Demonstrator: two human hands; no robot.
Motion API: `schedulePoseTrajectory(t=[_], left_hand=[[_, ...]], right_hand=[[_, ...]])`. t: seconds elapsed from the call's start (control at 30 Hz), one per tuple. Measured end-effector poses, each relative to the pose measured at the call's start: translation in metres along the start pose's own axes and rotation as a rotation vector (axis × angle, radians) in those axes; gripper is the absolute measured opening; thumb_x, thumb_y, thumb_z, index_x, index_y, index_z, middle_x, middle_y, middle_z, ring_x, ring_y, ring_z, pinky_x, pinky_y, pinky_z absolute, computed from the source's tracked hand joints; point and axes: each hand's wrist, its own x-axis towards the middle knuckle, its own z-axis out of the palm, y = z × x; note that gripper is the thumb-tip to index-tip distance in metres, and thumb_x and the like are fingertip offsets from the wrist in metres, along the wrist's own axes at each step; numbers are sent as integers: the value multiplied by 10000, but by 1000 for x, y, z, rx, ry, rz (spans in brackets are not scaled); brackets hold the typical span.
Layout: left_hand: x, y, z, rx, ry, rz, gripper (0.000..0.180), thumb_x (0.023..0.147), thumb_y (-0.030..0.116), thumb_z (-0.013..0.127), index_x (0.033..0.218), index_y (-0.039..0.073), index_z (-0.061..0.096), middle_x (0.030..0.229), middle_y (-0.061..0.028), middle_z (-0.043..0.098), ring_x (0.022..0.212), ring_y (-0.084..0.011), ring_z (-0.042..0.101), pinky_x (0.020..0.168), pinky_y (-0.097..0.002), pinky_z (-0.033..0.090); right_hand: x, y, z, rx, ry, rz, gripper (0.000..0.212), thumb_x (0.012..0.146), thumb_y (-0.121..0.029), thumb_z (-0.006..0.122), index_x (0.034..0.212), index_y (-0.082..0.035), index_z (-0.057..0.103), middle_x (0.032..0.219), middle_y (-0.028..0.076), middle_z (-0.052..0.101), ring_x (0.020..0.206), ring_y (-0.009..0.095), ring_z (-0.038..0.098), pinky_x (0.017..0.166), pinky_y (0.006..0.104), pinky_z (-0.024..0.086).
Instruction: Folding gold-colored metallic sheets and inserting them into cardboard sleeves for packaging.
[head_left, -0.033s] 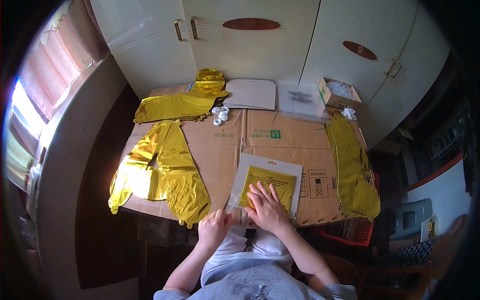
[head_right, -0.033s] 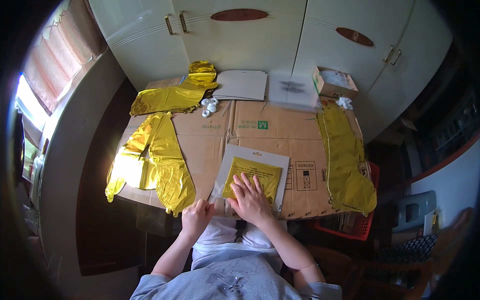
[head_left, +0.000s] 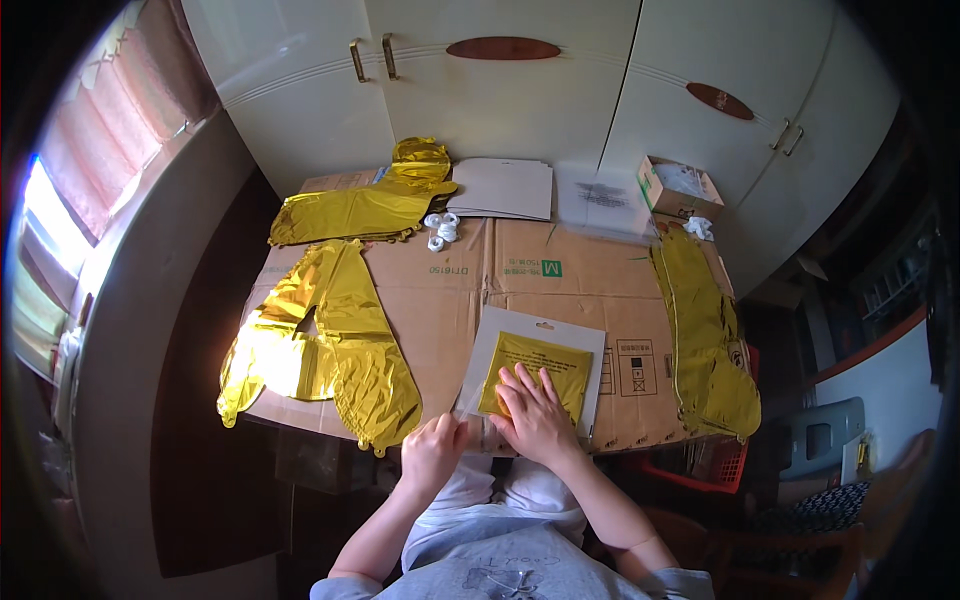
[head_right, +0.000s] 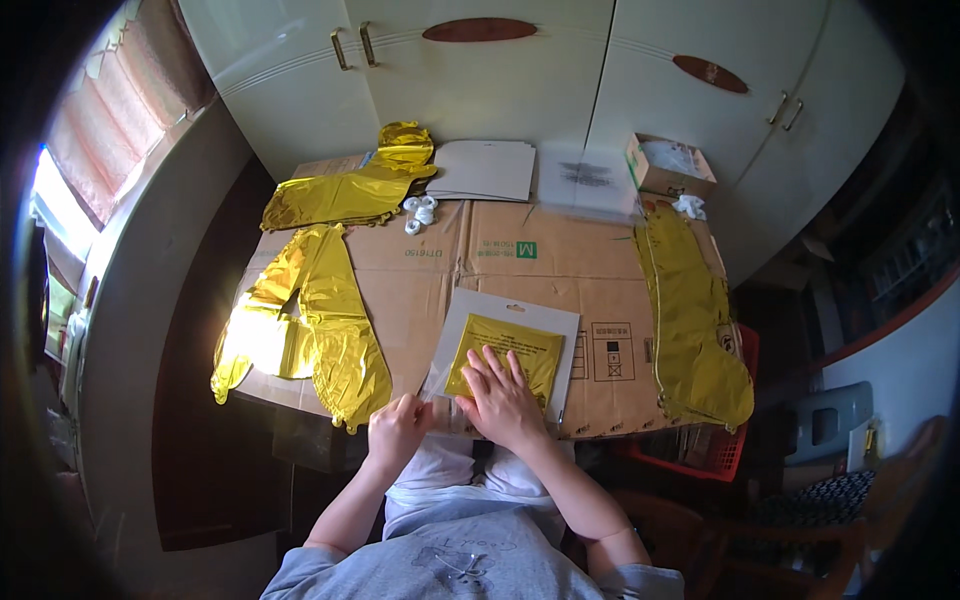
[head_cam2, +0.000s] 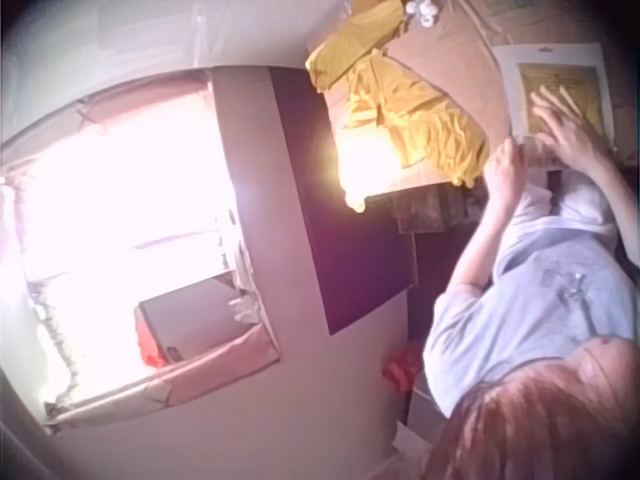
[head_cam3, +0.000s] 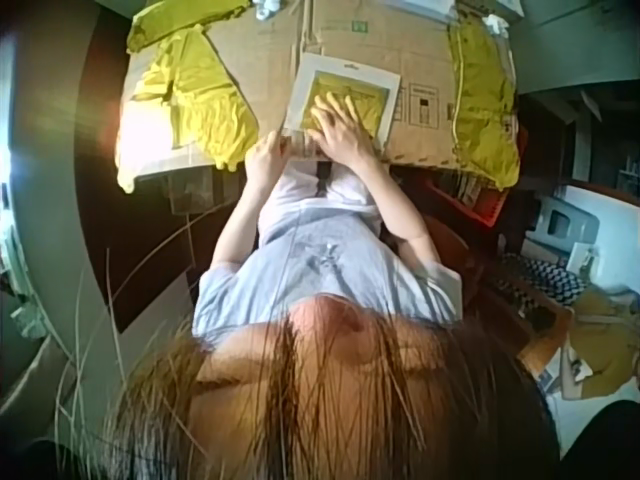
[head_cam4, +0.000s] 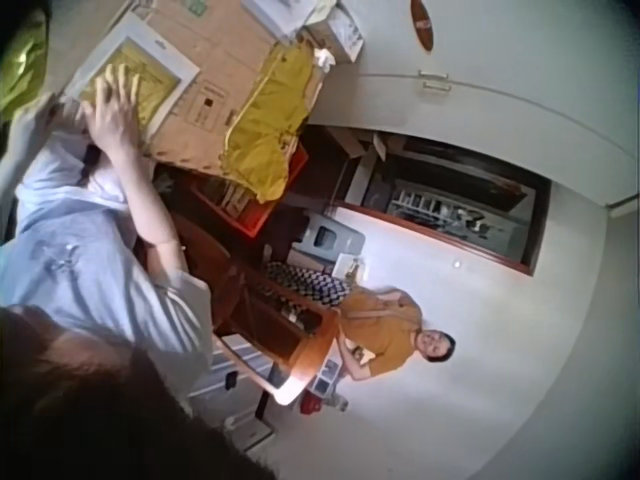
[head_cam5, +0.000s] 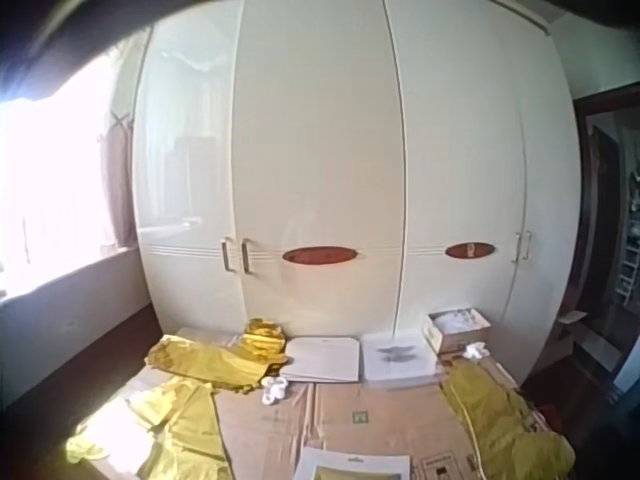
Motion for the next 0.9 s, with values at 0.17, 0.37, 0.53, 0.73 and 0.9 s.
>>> schedulePoseTrajectory(t=[0.17,0.37,0.53,0.73,0.9], left_hand=[[12,5,21,-137,2,-8,145,843,142,672,790,59,565,657,-123,592,572,-321,619,555,-427,514],[20,-3,4,-50,-123,132,98,802,119,692,880,74,656,815,-81,656,781,-277,664,665,-395,537],[34,-9,3,-88,-55,365,120,789,103,696,905,83,680,964,-46,706,971,-225,674,780,-372,527],[28,-2,6,-173,-127,321,179,817,41,657,995,62,653,1036,-75,713,1029,-206,674,869,-371,474],[26,-7,12,-271,-143,243,211,852,32,636,1062,46,618,1030,-95,709,979,-243,675,861,-382,473]], right_hand=[[-1,0,-1,-16,-19,-9,472,913,-345,605,1266,-45,511,1426,157,479,1383,345,385,1145,562,247],[-1,7,-5,-32,-56,-57,497,888,-341,630,1271,-44,520,1441,151,465,1394,328,370,1154,556,234],[0,26,-11,-33,-139,-129,531,865,-364,657,1287,-72,523,1463,126,448,1409,321,346,1166,554,213],[-6,14,-31,89,-50,-133,371,796,-267,736,1096,-87,611,1226,83,565,1201,278,513,1034,444,399],[-22,-25,-10,177,0,-17,134,781,-118,666,890,-59,614,904,77,566,898,256,561,800,369,481]])
